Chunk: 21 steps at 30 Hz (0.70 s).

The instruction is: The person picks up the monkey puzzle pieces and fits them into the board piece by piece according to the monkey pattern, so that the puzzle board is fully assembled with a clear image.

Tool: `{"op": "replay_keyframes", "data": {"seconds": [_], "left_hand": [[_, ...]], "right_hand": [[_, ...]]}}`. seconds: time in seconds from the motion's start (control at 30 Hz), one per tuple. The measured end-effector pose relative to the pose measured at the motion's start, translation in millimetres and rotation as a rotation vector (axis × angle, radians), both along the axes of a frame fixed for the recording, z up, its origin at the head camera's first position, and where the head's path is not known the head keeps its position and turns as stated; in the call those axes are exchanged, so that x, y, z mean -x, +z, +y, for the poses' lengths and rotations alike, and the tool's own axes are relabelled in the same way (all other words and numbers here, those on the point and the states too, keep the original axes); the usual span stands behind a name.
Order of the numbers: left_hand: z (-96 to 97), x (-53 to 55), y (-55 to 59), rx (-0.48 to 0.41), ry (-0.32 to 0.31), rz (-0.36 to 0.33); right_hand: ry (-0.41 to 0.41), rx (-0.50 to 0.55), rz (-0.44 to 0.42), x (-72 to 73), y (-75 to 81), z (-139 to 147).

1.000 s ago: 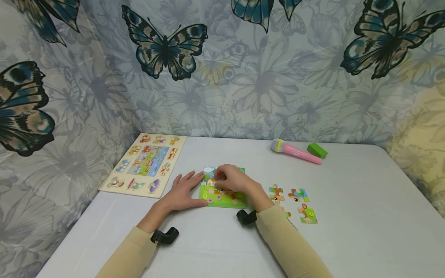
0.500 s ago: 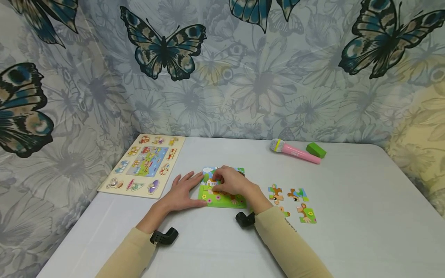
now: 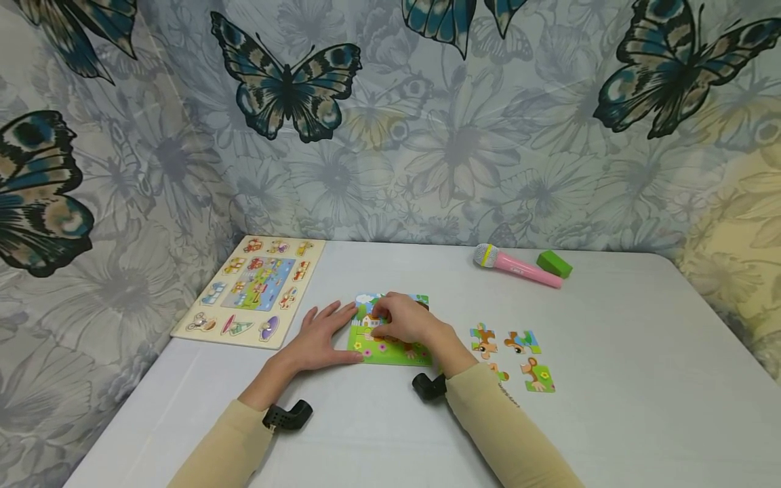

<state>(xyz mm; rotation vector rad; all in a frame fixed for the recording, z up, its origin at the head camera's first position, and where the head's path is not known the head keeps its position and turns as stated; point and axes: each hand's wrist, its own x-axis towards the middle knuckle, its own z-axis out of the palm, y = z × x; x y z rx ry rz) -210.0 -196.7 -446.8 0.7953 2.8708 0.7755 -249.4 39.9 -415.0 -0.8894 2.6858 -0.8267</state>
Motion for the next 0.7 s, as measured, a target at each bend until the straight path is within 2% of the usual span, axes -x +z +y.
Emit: {"op": "replay_keyframes", "data": {"seconds": [0.7], "left_hand": [[0.9,-1.9,0.3,-0.014,-0.010,0.010]], "right_hand": [[0.038,-0.011,-0.006,-2.8,7.0,1.8]]}}
